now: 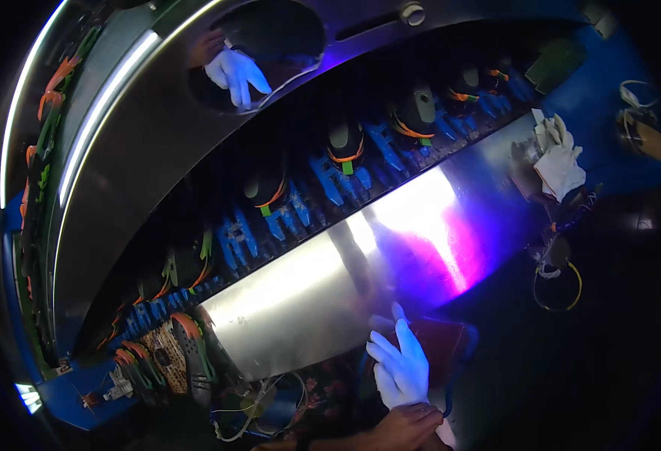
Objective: Organize and inspect shoe soles on a conveyor belt and production line.
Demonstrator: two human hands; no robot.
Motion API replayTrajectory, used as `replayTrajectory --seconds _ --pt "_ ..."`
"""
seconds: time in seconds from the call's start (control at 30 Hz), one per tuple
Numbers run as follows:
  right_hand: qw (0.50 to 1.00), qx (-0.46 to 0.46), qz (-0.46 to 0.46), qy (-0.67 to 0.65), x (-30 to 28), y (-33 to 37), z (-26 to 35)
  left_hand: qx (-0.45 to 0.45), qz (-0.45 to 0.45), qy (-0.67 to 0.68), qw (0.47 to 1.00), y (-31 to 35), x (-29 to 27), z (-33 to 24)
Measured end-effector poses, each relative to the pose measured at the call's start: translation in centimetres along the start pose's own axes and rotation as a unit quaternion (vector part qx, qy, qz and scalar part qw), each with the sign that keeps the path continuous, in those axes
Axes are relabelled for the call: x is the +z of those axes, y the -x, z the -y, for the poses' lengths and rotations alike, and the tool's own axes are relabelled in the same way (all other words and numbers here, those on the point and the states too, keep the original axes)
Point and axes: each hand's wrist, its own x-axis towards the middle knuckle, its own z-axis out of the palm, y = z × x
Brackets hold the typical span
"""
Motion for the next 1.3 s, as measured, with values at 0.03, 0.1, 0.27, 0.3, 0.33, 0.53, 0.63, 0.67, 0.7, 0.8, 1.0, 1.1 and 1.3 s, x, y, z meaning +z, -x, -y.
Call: replayTrajectory --seconds 0.03,0.1,0.27,0.3,0.33,0.53,0.63,0.67,0.7,0.8,1.0,1.1,1.3 --pt "0.978 0.114 -0.030 -0.175 -0.1 -0.1 -0.6 0.031 -0.073 0.035 0.996 -1.6 -0.7 -0.9" --pt "0.931 0.175 -0.011 -0.319 -1.4 -1.7 -1.5 -0.010 -0.056 0.091 0.994 -2.5 -2.3 -1.6" --pt "0.783 0.206 -0.021 -0.586 -6.1 -6.0 -4.5 -0.134 -0.102 0.189 0.967 -5.7 -4.6 -0.4" --pt "0.746 0.181 -0.036 -0.640 -6.0 -6.4 -5.0 -0.050 -0.176 0.126 0.975 -6.2 -3.5 1.5" --pt "0.705 0.191 -0.060 -0.680 -6.0 -6.8 -4.8 -0.052 -0.177 0.127 0.974 -6.9 -4.1 1.9" --pt "0.731 0.143 -0.041 -0.666 -3.8 -10.3 -4.5 -0.046 -0.207 0.027 0.977 -9.1 -5.9 4.3" --pt "0.747 0.115 -0.055 -0.652 -3.5 -11.7 -4.5 -0.039 -0.233 0.024 0.971 -9.5 -6.4 4.1" --pt "0.749 0.112 -0.059 -0.650 -3.4 -12.0 -4.3 -0.034 -0.229 0.027 0.972 -9.5 -6.5 4.2" --pt "0.750 0.136 -0.060 -0.644 -3.3 -12.2 -4.1 -0.047 -0.237 0.022 0.970 -9.5 -6.5 4.3" --pt "0.742 0.164 -0.060 -0.647 -4.0 -12.9 -4.0 -0.050 -0.257 0.026 0.965 -10.2 -6.4 4.5" --pt "0.741 0.117 -0.086 -0.655 -4.9 -14.2 -5.0 -0.020 -0.279 0.028 0.960 -11.7 -6.1 5.5" --pt "0.769 0.114 -0.089 -0.623 -5.1 -14.7 -4.3 -0.012 -0.294 0.019 0.956 -12.4 -5.5 6.3" --pt "0.996 0.021 -0.079 -0.044 -5.6 -8.9 -12.1 -0.065 -0.281 0.035 0.957 -13.9 -4.4 7.3"
